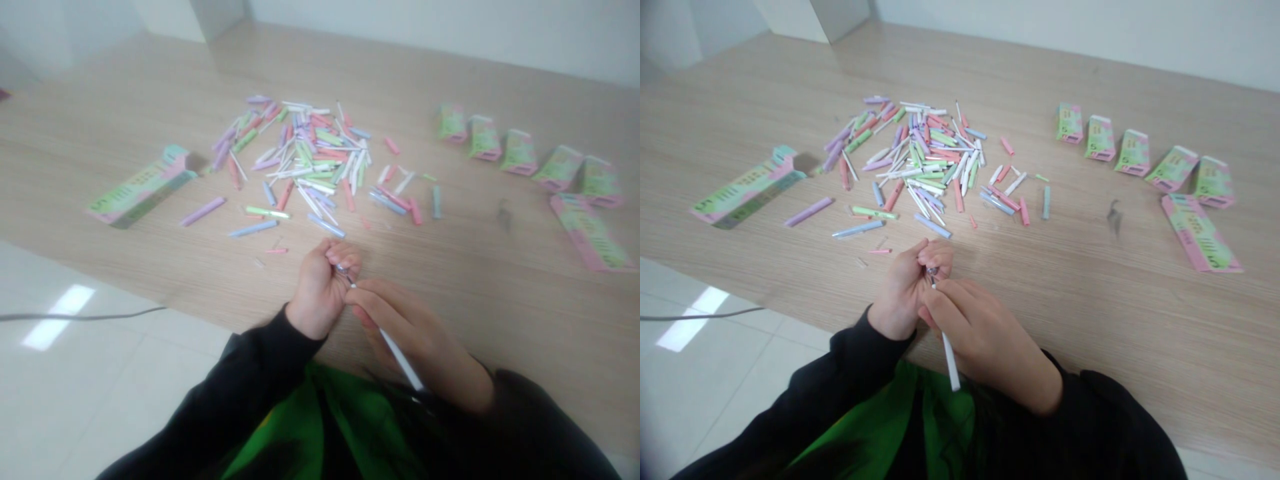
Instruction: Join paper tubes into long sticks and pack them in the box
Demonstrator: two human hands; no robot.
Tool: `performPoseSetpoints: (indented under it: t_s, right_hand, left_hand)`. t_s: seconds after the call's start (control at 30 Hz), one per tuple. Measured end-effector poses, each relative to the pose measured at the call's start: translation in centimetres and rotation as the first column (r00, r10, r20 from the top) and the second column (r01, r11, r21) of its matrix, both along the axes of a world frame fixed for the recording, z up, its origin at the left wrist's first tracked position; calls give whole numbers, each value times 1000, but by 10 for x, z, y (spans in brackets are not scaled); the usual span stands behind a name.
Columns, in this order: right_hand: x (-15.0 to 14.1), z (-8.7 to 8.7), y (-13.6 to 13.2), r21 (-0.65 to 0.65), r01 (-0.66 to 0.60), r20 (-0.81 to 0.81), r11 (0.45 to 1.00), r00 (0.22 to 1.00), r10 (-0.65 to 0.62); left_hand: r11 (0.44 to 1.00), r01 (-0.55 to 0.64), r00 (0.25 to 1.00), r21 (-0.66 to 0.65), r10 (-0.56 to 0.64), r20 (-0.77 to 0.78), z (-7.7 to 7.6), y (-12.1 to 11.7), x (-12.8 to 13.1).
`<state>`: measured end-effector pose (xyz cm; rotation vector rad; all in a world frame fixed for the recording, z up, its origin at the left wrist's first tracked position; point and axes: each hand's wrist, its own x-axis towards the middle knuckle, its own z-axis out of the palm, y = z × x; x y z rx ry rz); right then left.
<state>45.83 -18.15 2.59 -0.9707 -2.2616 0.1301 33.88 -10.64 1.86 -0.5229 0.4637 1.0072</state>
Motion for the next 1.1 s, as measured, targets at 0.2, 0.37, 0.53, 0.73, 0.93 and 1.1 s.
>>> performPoseSetpoints:
  t_s: [0.2,0.37,0.53,0.73,0.93,1.1]
  right_hand:
    - [3,1,-2,-11,17,41,1000,999,-17]
    - [4,0,1,27,12,32,1000,999,-12]
    - [3,-3,3,51,2,-7,999,1000,-1]
    - [5,-3,2,19,-3,0,1000,1000,3]
    - [7,-5,4,-3,-2,9,1000,1000,2]
    - [11,16,-13,-11,-26,21,1000,999,27]
  left_hand:
    - [1000,18,998,14,-17,-67,-2,0,5]
    - [999,23,992,33,-18,-121,-4,-1,7]
    - [998,54,986,33,-48,-160,-4,-1,8]
    - [999,42,986,30,-36,-164,-4,0,10]
    - [998,44,990,44,-38,-136,-6,0,9]
    - [992,4,996,122,7,-90,-1,3,1]
